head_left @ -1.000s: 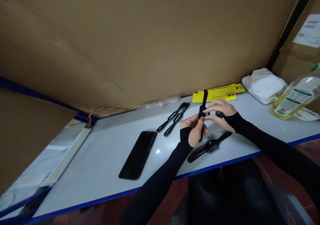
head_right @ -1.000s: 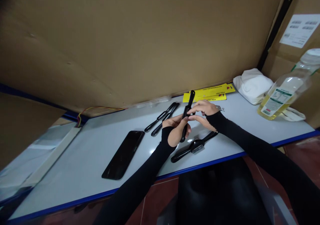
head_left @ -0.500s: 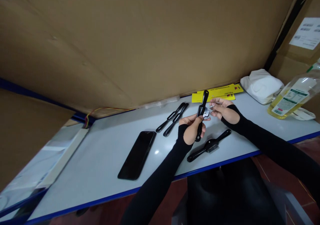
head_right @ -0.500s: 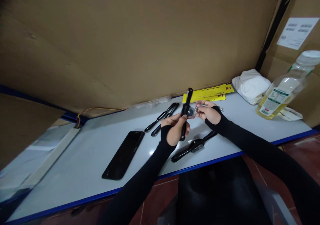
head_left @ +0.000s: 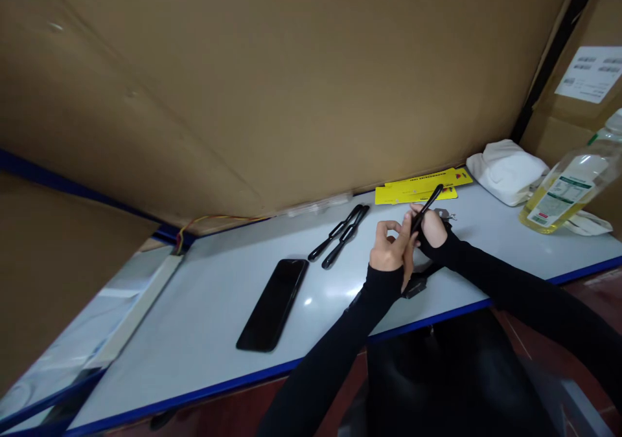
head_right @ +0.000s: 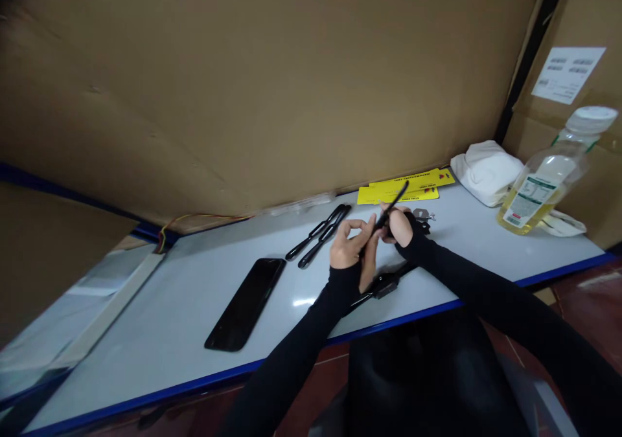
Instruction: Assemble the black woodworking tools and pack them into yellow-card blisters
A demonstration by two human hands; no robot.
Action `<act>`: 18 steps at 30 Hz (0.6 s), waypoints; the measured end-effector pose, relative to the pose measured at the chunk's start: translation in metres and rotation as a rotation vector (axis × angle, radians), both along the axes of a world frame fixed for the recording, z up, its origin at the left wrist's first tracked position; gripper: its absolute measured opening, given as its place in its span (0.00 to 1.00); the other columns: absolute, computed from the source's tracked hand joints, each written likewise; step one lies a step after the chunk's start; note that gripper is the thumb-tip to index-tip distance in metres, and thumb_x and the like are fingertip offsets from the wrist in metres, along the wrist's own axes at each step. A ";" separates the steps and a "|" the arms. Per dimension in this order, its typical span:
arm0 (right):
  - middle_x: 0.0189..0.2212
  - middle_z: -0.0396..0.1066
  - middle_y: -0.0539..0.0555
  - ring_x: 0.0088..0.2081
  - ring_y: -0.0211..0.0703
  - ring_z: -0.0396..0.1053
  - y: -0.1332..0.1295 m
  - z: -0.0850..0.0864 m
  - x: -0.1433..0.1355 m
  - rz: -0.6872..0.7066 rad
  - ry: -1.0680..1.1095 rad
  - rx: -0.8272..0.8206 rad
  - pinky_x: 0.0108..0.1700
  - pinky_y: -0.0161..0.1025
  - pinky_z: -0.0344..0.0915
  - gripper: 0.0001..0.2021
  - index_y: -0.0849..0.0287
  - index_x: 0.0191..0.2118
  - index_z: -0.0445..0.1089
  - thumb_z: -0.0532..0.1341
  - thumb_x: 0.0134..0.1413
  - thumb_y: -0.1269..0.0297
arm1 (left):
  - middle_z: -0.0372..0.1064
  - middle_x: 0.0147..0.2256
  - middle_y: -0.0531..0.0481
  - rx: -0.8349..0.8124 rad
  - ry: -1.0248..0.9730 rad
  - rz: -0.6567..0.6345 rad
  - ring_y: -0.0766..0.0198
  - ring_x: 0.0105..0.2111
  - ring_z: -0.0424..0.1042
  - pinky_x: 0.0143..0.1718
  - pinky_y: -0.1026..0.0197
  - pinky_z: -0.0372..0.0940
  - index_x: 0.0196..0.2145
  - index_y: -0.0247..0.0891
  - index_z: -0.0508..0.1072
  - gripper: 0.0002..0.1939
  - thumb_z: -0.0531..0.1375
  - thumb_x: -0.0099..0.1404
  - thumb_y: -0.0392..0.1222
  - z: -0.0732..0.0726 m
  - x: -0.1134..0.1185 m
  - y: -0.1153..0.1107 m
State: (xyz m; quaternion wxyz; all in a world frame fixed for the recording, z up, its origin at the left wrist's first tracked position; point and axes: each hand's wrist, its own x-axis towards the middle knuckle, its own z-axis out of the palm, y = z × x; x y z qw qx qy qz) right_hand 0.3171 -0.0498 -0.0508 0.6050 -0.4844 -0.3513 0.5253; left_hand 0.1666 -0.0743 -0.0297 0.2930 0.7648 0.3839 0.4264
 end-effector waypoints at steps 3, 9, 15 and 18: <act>0.15 0.52 0.46 0.19 0.40 0.54 0.005 0.002 0.027 -0.110 -0.167 0.019 0.21 0.38 0.50 0.27 0.51 0.27 0.59 0.56 0.62 0.33 | 0.71 0.33 0.45 -0.056 -0.207 0.110 0.66 0.22 0.65 0.25 0.61 0.62 0.38 0.41 0.87 0.15 0.65 0.68 0.52 0.003 -0.011 0.024; 0.23 0.66 0.54 0.29 0.44 0.63 0.003 0.004 0.083 -0.149 -1.475 -0.027 0.32 0.41 0.49 0.25 0.55 0.22 0.59 0.54 0.70 0.48 | 0.72 0.24 0.44 -0.055 0.050 0.331 0.54 0.27 0.70 0.33 0.55 0.58 0.29 0.41 0.84 0.09 0.69 0.62 0.49 -0.008 -0.078 0.100; 0.40 0.79 0.61 0.38 0.48 0.71 0.001 -0.002 0.076 0.100 -1.814 -0.073 0.35 0.41 0.54 0.21 0.59 0.36 0.75 0.51 0.73 0.54 | 0.78 0.29 0.38 -0.165 0.362 0.344 0.45 0.34 0.75 0.39 0.50 0.61 0.38 0.37 0.86 0.12 0.67 0.63 0.46 -0.022 -0.100 0.121; 0.42 0.78 0.63 0.42 0.53 0.71 -0.001 -0.002 0.070 0.052 -1.827 0.006 0.38 0.43 0.59 0.19 0.61 0.44 0.77 0.53 0.73 0.54 | 0.78 0.30 0.37 -0.169 0.392 0.379 0.44 0.36 0.77 0.41 0.50 0.62 0.39 0.35 0.86 0.12 0.66 0.60 0.43 -0.026 -0.090 0.123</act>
